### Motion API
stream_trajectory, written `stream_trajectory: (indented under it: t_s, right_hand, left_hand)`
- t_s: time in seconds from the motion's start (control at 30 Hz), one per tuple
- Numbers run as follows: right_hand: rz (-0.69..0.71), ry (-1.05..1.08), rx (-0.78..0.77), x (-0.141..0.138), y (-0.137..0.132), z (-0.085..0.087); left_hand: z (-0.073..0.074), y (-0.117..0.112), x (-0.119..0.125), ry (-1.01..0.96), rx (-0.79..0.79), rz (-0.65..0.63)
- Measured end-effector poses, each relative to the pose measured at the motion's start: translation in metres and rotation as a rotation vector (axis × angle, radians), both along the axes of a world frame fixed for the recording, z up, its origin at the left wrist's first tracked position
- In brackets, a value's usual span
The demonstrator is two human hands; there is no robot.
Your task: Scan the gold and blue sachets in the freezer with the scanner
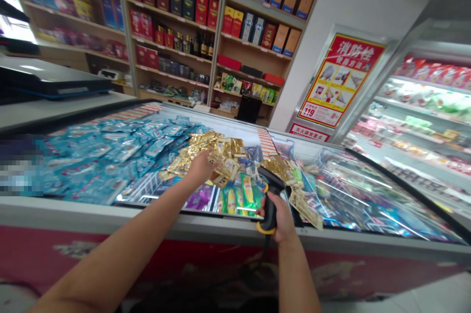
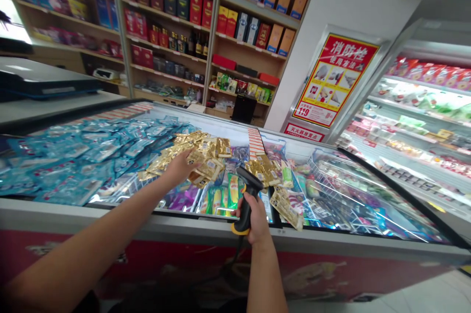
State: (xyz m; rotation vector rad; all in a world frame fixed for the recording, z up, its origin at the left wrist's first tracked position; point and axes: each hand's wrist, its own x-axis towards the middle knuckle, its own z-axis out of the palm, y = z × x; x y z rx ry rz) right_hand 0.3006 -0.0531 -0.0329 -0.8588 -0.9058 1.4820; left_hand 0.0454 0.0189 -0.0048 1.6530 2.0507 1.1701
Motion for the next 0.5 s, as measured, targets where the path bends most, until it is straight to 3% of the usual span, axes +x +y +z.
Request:
stream_trajectory:
  t_s: [0.1,0.27,0.5]
  right_hand:
    - [0.060,-0.006,0.008,0.001,-0.001,0.000]
    - [0.159,-0.059,0.008,-0.001,-0.002,0.001]
    - [0.173,-0.138,-0.020,-0.003,0.000,0.006]
  left_hand:
    - [-0.014,-0.007,0.004,-0.381,-0.008,-0.016]
    - [-0.036,-0.015,0.019,-0.908,0.018,-0.180]
    - [-0.041,-0.014,0.024,-0.972,0.008,-0.283]
